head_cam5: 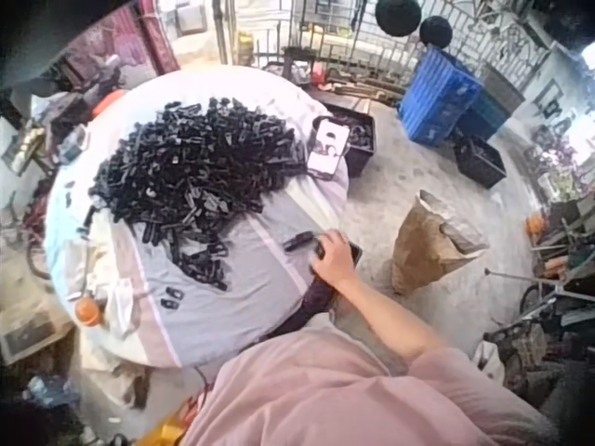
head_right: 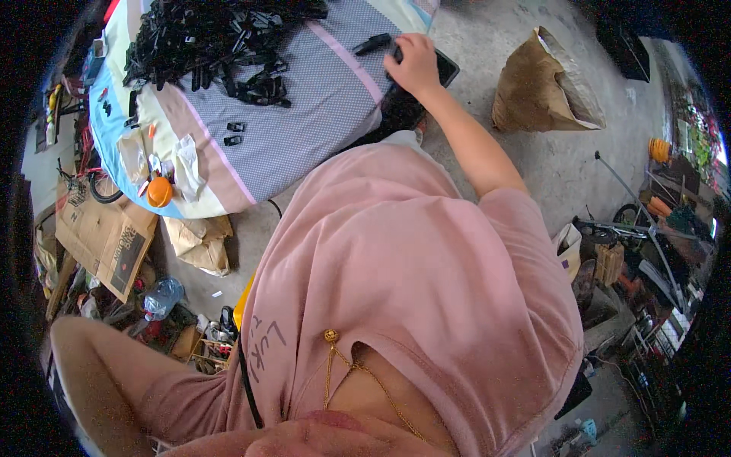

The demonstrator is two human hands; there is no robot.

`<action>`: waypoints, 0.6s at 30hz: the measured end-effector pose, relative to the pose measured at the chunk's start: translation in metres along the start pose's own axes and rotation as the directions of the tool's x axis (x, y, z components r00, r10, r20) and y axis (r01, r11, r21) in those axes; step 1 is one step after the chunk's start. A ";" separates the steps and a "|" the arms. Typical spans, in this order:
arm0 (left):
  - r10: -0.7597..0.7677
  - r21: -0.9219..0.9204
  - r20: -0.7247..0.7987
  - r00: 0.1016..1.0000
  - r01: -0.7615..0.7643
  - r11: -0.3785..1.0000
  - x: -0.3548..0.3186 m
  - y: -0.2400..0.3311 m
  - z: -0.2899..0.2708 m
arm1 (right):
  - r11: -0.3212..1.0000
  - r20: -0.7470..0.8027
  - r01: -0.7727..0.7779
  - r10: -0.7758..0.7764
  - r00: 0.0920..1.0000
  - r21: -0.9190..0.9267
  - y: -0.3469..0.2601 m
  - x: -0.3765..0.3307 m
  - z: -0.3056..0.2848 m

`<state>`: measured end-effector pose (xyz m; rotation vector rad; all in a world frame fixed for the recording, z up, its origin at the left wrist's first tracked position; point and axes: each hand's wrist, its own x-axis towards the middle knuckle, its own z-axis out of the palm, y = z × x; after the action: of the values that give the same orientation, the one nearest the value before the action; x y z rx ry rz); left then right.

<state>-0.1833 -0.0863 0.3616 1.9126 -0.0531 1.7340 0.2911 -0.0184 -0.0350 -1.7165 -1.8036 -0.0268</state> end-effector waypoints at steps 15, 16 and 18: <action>-0.257 0.287 -0.350 0.901 0.364 0.886 -0.129 -0.096 0.042 | 0.979 0.198 0.205 -0.198 0.960 -0.013 -0.042 0.027 -0.005; -0.467 0.601 -0.255 0.847 0.517 0.609 -0.159 -0.166 0.032 | 0.969 0.179 0.246 -0.238 0.955 -0.028 -0.042 0.026 0.003; -0.778 0.859 -0.254 0.574 0.504 0.092 -0.211 -0.186 0.020 | 0.992 0.173 0.126 -0.122 0.977 -0.017 -0.026 0.024 0.003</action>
<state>-0.1287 -0.0069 0.0969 2.2016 1.7278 0.7634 0.2676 0.0000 -0.0162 -1.6664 -2.0436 0.0448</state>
